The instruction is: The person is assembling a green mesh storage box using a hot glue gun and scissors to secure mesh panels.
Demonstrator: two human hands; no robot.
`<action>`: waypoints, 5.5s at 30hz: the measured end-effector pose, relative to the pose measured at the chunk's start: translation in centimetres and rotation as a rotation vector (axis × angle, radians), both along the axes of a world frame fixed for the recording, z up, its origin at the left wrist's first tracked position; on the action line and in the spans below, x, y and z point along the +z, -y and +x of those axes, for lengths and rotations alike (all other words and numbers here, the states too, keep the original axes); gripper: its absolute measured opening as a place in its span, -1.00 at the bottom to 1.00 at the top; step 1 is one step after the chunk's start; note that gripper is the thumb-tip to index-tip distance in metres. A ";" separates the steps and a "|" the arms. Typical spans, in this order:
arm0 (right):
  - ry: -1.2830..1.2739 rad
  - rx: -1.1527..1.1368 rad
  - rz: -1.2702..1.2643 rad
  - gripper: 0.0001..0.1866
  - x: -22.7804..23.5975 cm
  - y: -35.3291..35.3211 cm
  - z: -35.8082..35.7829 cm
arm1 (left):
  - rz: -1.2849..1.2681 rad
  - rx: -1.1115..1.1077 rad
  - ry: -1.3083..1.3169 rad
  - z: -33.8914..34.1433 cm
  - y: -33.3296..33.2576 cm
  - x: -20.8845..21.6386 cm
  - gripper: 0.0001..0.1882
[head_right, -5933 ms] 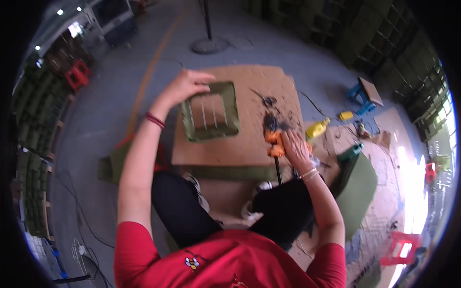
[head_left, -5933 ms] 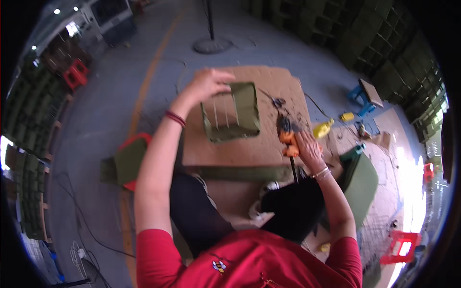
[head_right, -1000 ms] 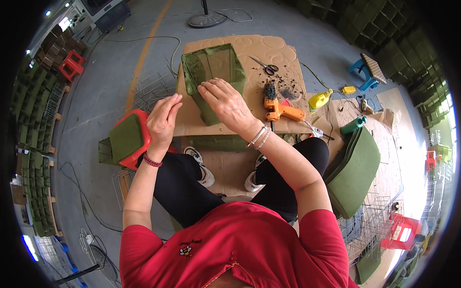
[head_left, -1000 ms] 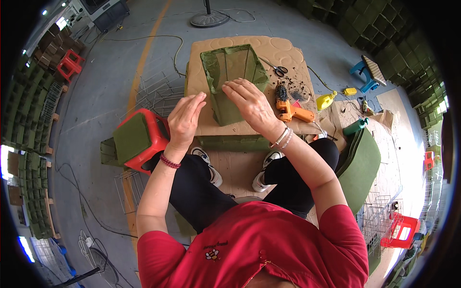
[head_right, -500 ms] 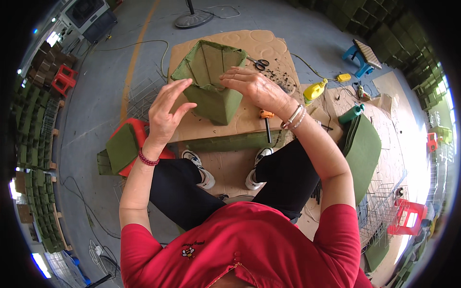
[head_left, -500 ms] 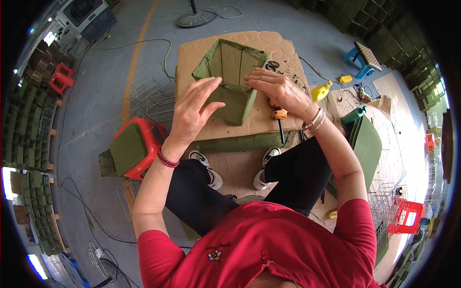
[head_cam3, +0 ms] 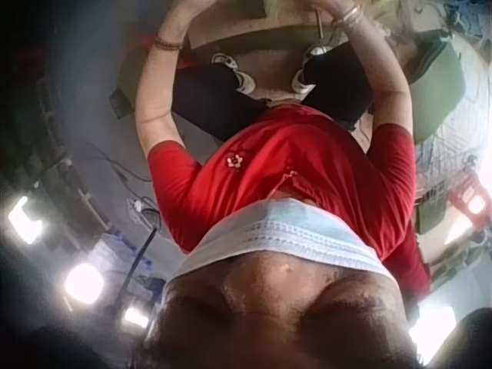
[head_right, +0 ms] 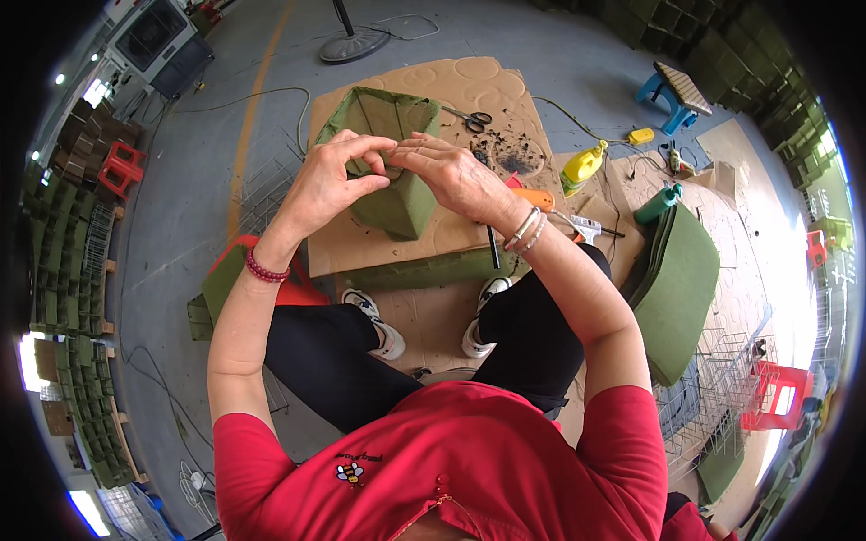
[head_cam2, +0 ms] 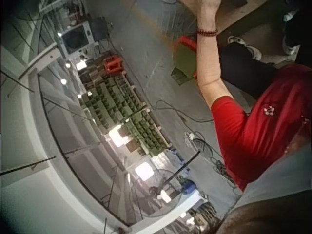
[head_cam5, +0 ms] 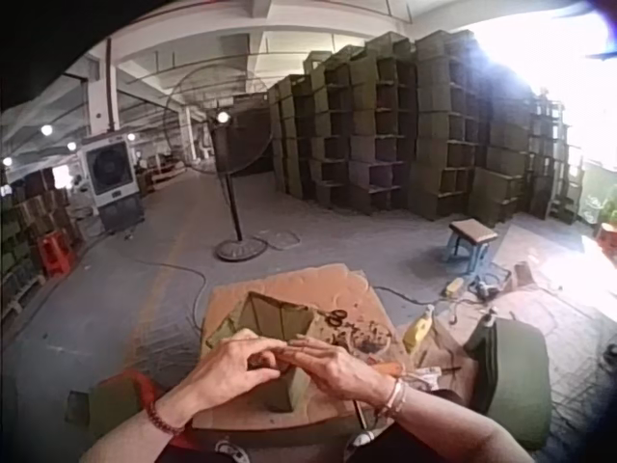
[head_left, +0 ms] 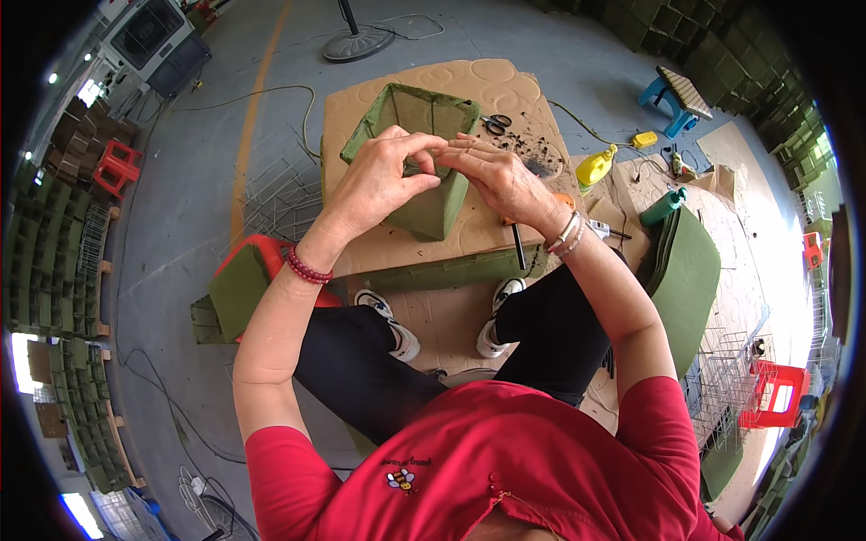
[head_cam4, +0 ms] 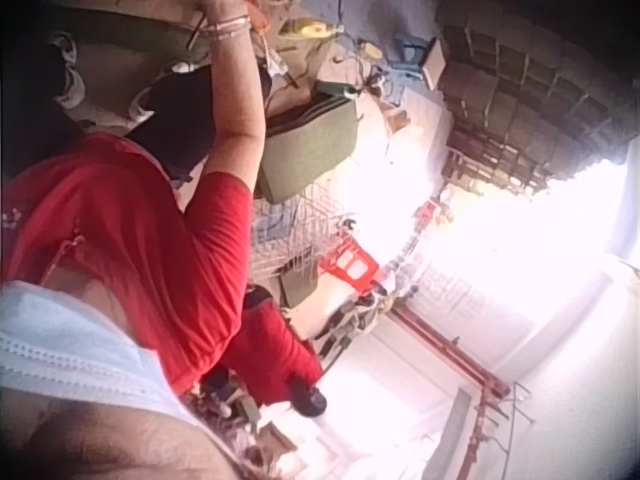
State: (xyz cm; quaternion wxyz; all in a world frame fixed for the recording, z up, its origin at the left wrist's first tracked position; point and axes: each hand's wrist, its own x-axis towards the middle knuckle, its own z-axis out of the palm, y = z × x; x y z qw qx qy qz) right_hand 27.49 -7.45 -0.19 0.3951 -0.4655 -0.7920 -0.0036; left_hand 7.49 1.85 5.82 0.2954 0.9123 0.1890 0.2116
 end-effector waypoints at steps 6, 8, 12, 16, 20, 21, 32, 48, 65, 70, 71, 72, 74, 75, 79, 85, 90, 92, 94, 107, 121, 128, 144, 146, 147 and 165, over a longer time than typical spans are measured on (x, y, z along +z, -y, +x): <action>-0.010 -0.001 0.008 -0.61 -0.3 0.0 0.1 | 0.074 -0.010 -0.033 0.6 0.4 0.4 -0.60; 0.005 -0.023 0.008 -0.61 -0.2 0.0 0.0 | 0.057 -0.009 -0.065 0.6 0.3 0.4 -0.60; -0.012 -0.007 0.010 -0.62 -0.1 -0.1 -0.1 | 0.015 0.014 -0.068 0.7 0.2 0.4 -0.57; -0.007 -0.006 0.025 -0.63 -0.1 -0.2 -0.3 | 0.184 0.037 -0.031 0.3 0.2 0.1 -0.55; -0.011 -0.016 0.021 -0.64 -0.2 -0.2 -0.3 | 0.138 -0.006 -0.047 0.3 0.3 0.1 -0.55; -0.010 -0.016 0.020 -0.64 -0.3 -0.2 -0.2 | 0.080 -0.001 -0.061 0.4 0.3 0.2 -0.56; -0.052 -0.068 0.015 -0.67 0.4 0.5 -1.3 | -0.185 0.093 -0.125 1.5 -0.3 0.4 -0.65; 0.146 -0.127 0.418 -0.65 -2.1 1.0 -2.8 | 0.794 0.126 0.525 -4.1 0.9 -6.1 -0.67; 0.165 -0.172 0.187 -0.72 0.4 0.5 -3.0 | 0.783 -0.070 0.446 -0.8 -2.0 -6.0 -0.55; 0.099 -0.038 -0.007 -0.89 1.9 0.0 -2.6 | 0.364 -0.239 0.207 -0.7 -2.9 -2.7 -0.48; 0.066 0.014 -0.100 -0.91 2.4 0.0 -2.4 | 0.206 -0.306 0.174 -0.4 -3.3 -2.1 -0.46; 0.061 0.024 -0.135 -0.90 2.7 -0.1 -2.3 | 0.093 -0.331 0.087 0.0 -3.5 -1.6 -0.44; 0.084 0.044 -0.186 -0.89 3.0 -0.5 -1.8 | 0.026 -0.315 -0.056 0.6 -3.7 0.1 -0.44; 0.105 0.065 -0.235 -0.88 3.2 -0.5 -1.6 | -0.040 -0.297 -0.200 0.8 -3.8 0.7 -0.43; 0.066 0.020 -0.332 -0.85 3.8 0.0 -1.1 | -0.092 -0.196 0.077 -0.5 -4.7 -1.2 -0.56; -0.008 -0.222 0.265 -0.80 1.2 3.2 -2.3 | 0.482 0.231 0.536 -4.8 -1.9 -4.9 -0.62; 0.175 -0.240 0.283 -0.69 -0.7 1.1 -4.7 | 0.633 0.086 0.497 -3.8 -0.9 -5.9 -0.51; 0.197 -0.258 0.273 -0.71 -1.0 0.6 -4.9 | 0.593 0.073 0.497 -3.1 -1.4 -6.0 -0.51; 0.220 -0.276 0.262 -0.73 -0.9 0.2 -5.0 | 0.554 -0.057 0.422 -2.5 -2.1 -6.4 -0.48; 0.170 0.032 -0.128 -0.76 3.5 0.2 -2.7 | 0.305 -0.350 -0.119 -2.0 -4.7 -1.9 -0.56; 0.246 -0.091 0.087 -0.81 0.6 0.4 -3.3 | 0.350 -0.128 0.294 -1.8 -0.7 -4.6 -0.40; 0.273 0.066 -0.154 -0.82 3.0 0.3 -2.1 | 0.131 -0.327 0.180 -0.7 -2.3 -3.0 -0.43; 0.213 -0.162 0.122 -0.78 0.3 -0.1 -4.4 | 0.303 -0.061 0.317 -4.1 -2.8 -4.5 -0.54; 0.255 -0.171 0.139 -0.80 0.0 -0.5 -4.5 | 0.297 -0.099 0.282 -3.6 -3.3 -4.4 -0.54; 0.219 -0.167 0.154 -0.81 -0.1 -0.5 -4.7 | 0.254 -0.103 0.215 -3.4 -3.6 -4.3 -0.58; 0.182 -0.157 0.109 -0.70 0.1 -0.4 -4.4 | 0.454 -0.027 0.269 -3.7 -1.0 -5.1 -0.49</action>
